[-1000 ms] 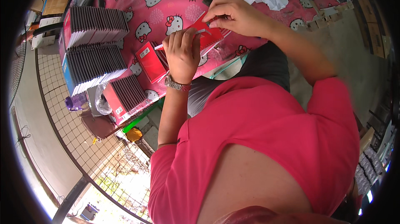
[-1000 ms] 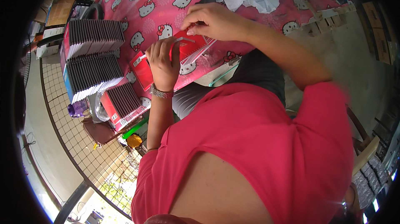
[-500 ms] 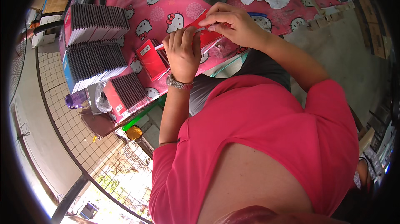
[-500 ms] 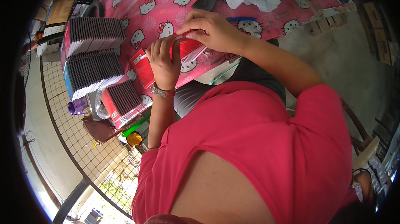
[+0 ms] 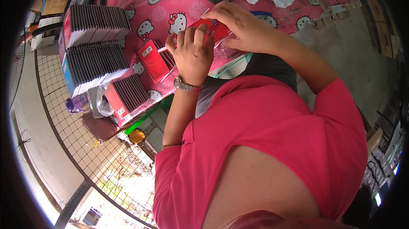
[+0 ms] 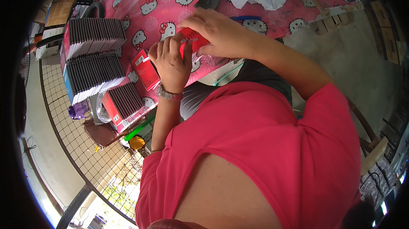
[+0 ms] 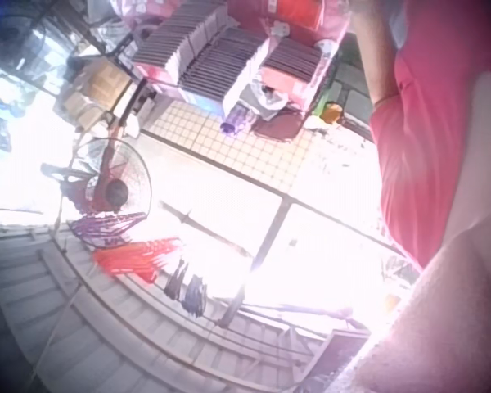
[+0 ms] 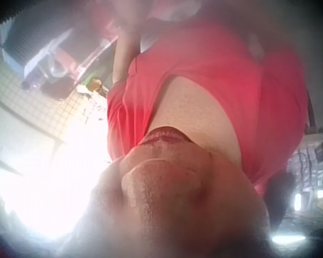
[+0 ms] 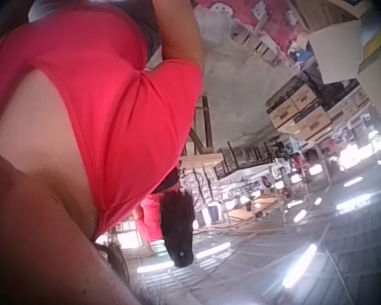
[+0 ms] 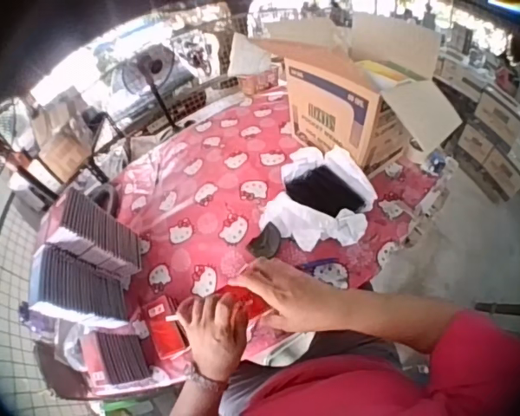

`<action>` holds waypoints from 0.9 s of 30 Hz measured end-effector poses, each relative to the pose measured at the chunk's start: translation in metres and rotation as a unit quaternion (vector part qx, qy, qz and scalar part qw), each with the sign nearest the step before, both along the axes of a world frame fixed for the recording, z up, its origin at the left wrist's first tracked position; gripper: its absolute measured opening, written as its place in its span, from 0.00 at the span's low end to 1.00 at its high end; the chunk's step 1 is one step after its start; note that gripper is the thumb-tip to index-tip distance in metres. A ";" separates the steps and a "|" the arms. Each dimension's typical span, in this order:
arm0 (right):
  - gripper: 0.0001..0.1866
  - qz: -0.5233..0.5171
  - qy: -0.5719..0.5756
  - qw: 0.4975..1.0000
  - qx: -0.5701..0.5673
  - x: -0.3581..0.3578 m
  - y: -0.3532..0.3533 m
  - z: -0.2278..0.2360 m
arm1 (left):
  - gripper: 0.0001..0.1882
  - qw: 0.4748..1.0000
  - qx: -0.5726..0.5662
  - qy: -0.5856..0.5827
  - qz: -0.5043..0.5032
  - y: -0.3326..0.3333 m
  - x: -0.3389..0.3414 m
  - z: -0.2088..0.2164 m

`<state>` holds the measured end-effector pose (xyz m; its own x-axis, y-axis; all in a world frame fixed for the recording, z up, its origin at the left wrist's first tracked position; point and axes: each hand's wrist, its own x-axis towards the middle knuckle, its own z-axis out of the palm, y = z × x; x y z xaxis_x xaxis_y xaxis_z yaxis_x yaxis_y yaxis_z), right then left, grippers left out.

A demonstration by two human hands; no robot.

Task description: The person applies staples to the corners of small red notebooks using a stapler and then places each stapled notebook onto a stack.

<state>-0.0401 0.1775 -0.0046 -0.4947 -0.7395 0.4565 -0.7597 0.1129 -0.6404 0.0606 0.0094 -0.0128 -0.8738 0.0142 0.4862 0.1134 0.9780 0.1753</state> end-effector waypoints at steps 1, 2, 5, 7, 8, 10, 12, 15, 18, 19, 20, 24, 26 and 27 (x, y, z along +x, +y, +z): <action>0.24 -0.009 -0.002 1.000 0.000 0.000 -0.001 -0.003 | 0.16 1.000 0.005 -0.001 -0.004 -0.001 0.000 0.000; 0.23 -0.017 -0.003 1.000 0.000 0.001 -0.001 -0.003 | 0.16 1.000 0.009 -0.002 -0.008 -0.002 0.000 -0.001; 0.23 0.022 -0.164 0.984 0.058 0.000 0.004 0.013 | 0.15 1.000 0.005 -0.006 0.000 -0.005 0.001 -0.001; 0.21 0.036 -0.120 0.991 0.047 -0.003 0.000 0.011 | 0.15 1.000 0.002 -0.002 0.000 -0.005 0.002 -0.001; 0.21 0.040 -0.096 0.994 0.042 -0.004 0.000 0.011 | 0.15 1.000 0.002 0.002 -0.004 -0.005 0.001 -0.001; 0.17 0.034 -0.065 0.996 0.048 -0.005 0.002 0.018 | 0.16 1.000 0.005 0.001 -0.010 -0.005 0.002 0.000; 0.15 0.044 -0.039 0.996 0.064 -0.008 0.004 0.019 | 0.16 1.000 0.010 -0.012 -0.013 -0.006 0.003 0.001; 0.13 0.059 -0.053 0.990 0.116 -0.015 0.007 0.016 | 0.17 0.999 0.025 -0.019 -0.016 -0.007 0.004 0.000; 0.12 0.042 -0.135 0.980 0.140 -0.012 0.007 0.015 | 0.16 0.998 0.064 -0.001 -0.024 -0.005 0.002 0.001; 0.12 0.039 -0.143 0.982 0.119 -0.009 0.007 0.013 | 0.16 0.998 0.049 -0.005 -0.026 -0.006 0.002 0.000; 0.12 0.036 -0.151 0.983 0.097 -0.007 0.007 0.011 | 0.17 0.999 0.033 -0.009 -0.027 -0.007 0.002 0.000; 0.14 0.061 -0.204 0.975 0.064 -0.015 -0.002 0.009 | 0.16 0.998 0.056 -0.009 -0.035 -0.012 0.006 0.000; 0.15 0.071 -0.380 0.914 0.122 -0.047 -0.010 -0.002 | 0.13 0.998 0.053 -0.008 -0.032 -0.016 0.008 -0.003; 0.16 0.010 -0.264 0.955 0.137 -0.072 -0.011 -0.022 | 0.11 0.998 0.052 -0.004 -0.040 -0.014 0.005 -0.002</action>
